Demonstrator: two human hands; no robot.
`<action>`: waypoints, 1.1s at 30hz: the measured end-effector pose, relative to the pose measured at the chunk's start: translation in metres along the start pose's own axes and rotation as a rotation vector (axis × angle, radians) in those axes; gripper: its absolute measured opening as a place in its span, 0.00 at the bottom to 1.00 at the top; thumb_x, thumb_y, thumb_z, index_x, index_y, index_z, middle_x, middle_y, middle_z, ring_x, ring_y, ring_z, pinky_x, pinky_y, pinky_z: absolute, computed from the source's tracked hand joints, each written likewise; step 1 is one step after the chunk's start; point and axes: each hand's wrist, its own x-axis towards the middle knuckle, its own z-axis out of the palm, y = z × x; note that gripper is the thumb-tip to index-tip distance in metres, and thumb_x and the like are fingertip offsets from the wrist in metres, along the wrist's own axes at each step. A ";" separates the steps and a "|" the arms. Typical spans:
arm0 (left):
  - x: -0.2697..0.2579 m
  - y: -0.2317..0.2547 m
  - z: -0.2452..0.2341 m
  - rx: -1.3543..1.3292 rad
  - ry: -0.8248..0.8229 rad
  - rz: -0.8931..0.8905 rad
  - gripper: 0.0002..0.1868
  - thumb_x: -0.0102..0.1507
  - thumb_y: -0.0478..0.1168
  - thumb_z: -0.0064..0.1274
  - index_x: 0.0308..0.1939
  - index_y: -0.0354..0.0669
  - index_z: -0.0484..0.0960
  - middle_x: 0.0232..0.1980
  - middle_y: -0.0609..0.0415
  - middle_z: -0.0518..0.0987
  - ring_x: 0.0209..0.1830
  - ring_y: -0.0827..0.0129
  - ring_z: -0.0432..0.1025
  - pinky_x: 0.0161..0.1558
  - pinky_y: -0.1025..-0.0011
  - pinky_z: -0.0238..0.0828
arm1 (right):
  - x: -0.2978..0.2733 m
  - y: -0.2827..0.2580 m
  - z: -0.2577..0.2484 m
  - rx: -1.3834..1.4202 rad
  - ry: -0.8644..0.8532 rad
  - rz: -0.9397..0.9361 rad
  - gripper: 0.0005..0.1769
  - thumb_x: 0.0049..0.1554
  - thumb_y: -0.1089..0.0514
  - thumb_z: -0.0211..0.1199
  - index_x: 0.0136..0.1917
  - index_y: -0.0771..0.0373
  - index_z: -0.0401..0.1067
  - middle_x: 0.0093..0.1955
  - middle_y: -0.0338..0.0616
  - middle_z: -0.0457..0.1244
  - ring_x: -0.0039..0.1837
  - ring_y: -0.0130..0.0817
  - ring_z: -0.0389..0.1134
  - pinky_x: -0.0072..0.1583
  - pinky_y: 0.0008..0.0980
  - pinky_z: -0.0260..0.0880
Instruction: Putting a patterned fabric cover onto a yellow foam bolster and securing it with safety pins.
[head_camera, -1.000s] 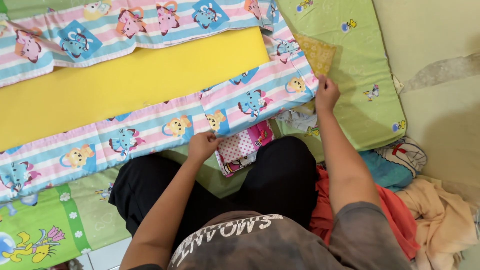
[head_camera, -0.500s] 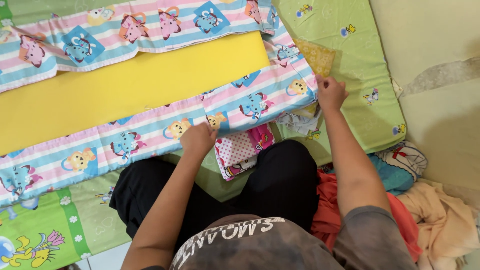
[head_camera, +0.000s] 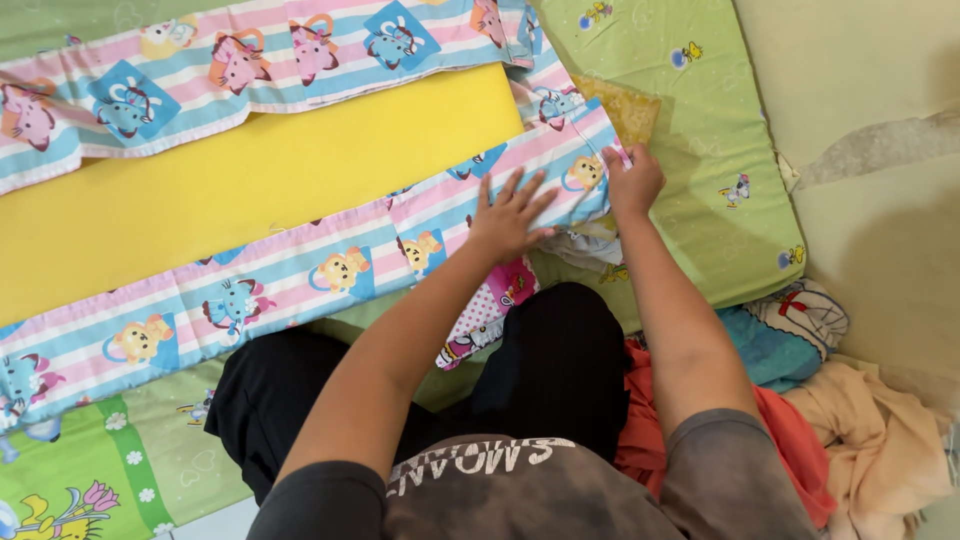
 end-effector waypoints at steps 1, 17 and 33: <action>0.002 -0.003 -0.002 0.029 -0.010 -0.026 0.36 0.68 0.67 0.33 0.78 0.66 0.57 0.83 0.60 0.45 0.83 0.58 0.37 0.74 0.34 0.25 | -0.002 -0.009 -0.006 -0.033 0.011 -0.007 0.21 0.52 0.43 0.78 0.42 0.58 0.74 0.41 0.44 0.68 0.47 0.49 0.68 0.51 0.50 0.63; 0.094 -0.056 -0.027 -0.093 0.148 -0.486 0.19 0.59 0.56 0.64 0.50 0.55 0.84 0.52 0.57 0.80 0.56 0.63 0.71 0.58 0.56 0.57 | -0.069 -0.123 -0.021 0.280 -0.204 -0.361 0.10 0.57 0.65 0.62 0.54 0.65 0.77 0.50 0.53 0.70 0.52 0.55 0.68 0.57 0.46 0.68; 0.098 -0.065 0.001 -0.169 0.428 -0.481 0.11 0.58 0.47 0.64 0.43 0.54 0.83 0.45 0.61 0.80 0.52 0.64 0.70 0.53 0.52 0.54 | -0.020 -0.090 0.007 -0.170 -0.217 -0.316 0.32 0.51 0.52 0.72 0.69 0.45 0.74 0.78 0.46 0.56 0.75 0.57 0.52 0.70 0.64 0.46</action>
